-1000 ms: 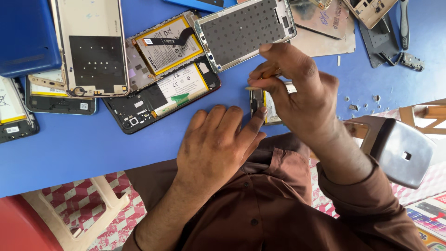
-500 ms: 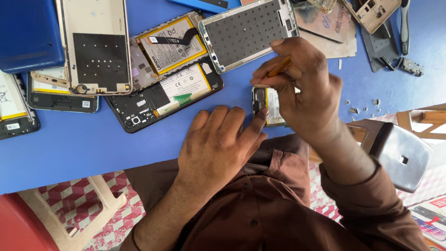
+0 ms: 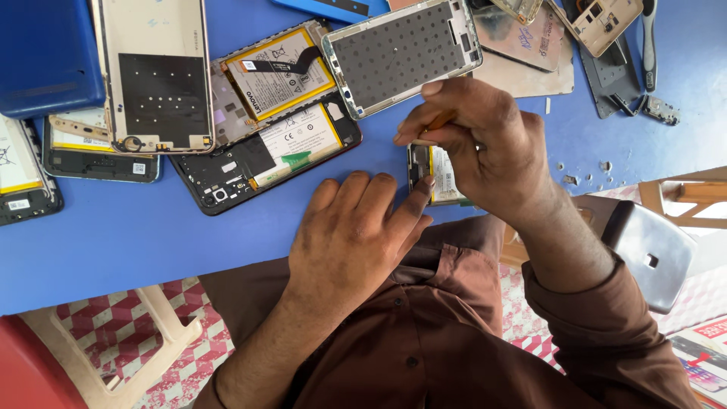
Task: The person uses a small screwdriver to remove screws from the internal frame of a disassembled smartphone. They then lift and set aside the metal frame, exposing the battery and internal components. The person continues to handle other disassembled phone parts on the workbench.
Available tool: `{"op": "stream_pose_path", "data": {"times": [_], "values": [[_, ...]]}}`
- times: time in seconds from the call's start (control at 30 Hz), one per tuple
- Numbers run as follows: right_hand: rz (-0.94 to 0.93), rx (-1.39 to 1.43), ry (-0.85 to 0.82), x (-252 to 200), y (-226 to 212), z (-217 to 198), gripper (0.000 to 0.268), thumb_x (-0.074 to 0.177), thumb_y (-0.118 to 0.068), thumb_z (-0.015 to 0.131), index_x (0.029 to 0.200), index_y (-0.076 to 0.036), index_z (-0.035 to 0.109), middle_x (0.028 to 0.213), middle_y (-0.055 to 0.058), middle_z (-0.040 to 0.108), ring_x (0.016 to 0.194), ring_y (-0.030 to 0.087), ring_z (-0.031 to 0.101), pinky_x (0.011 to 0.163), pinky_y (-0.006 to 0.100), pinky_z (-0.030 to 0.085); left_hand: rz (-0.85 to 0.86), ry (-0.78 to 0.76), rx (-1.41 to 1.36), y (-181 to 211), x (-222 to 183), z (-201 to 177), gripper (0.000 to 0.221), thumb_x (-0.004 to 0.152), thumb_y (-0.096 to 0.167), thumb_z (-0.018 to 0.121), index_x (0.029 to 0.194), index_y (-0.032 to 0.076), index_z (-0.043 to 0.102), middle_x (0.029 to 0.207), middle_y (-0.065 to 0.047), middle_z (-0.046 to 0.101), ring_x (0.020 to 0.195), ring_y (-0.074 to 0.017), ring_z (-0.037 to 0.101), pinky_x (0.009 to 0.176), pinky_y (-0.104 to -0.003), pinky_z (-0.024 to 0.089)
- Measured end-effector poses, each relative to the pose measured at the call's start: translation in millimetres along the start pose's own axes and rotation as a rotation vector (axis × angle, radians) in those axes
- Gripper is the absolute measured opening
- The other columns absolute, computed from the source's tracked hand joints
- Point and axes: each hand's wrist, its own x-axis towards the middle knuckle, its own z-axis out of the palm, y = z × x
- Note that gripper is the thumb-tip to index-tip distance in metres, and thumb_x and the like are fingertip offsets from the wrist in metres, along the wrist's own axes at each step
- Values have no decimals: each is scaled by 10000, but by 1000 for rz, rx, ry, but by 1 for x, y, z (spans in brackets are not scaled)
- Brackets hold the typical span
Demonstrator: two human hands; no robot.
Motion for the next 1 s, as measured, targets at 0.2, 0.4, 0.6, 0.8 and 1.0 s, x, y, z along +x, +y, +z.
{"op": "stream_pose_path", "data": {"times": [0.2, 0.4, 0.6, 0.8, 1.0], "values": [[89, -110, 150, -6, -7, 18, 383, 1128, 133, 582, 1406, -51, 393, 984, 132, 726, 941, 207, 798, 790, 249, 680, 0, -9, -20, -1, 1, 0, 365, 938, 379, 784, 1222, 161, 710, 947, -11, 543, 887, -178, 566, 741, -364, 427], [238, -272, 367, -9, -18, 41, 406, 1127, 98, 617, 1428, -23, 374, 1045, 126, 736, 913, 180, 797, 749, 232, 680, -6, -2, -7, -1, -1, 0, 352, 922, 373, 777, 1201, 162, 737, 912, 6, 544, 888, -171, 565, 746, -359, 427], [200, -231, 293, -15, -25, 33, 375, 1127, 88, 637, 1373, -12, 371, 1106, 130, 719, 967, 181, 783, 799, 256, 659, -13, -4, -26, 0, -1, -2, 323, 905, 367, 790, 1144, 161, 722, 946, -5, 559, 915, -187, 567, 772, -372, 426], [-106, -375, -98, 17, -27, -35, 329, 955, -86, 830, 1076, 5, 538, 991, 138, 706, 849, 239, 735, 696, 323, 599, 3, 48, -62, -1, -7, 1, 442, 877, 378, 807, 1231, 132, 712, 986, -17, 565, 895, -193, 552, 773, -379, 424], [-468, -708, -543, 60, -43, -68, 202, 807, -141, 794, 971, -69, 700, 896, 41, 679, 819, 219, 675, 713, 359, 574, 0, 71, -56, 0, -7, 4, 427, 886, 371, 812, 1233, 141, 718, 976, -18, 555, 916, -198, 564, 802, -390, 442]]}}
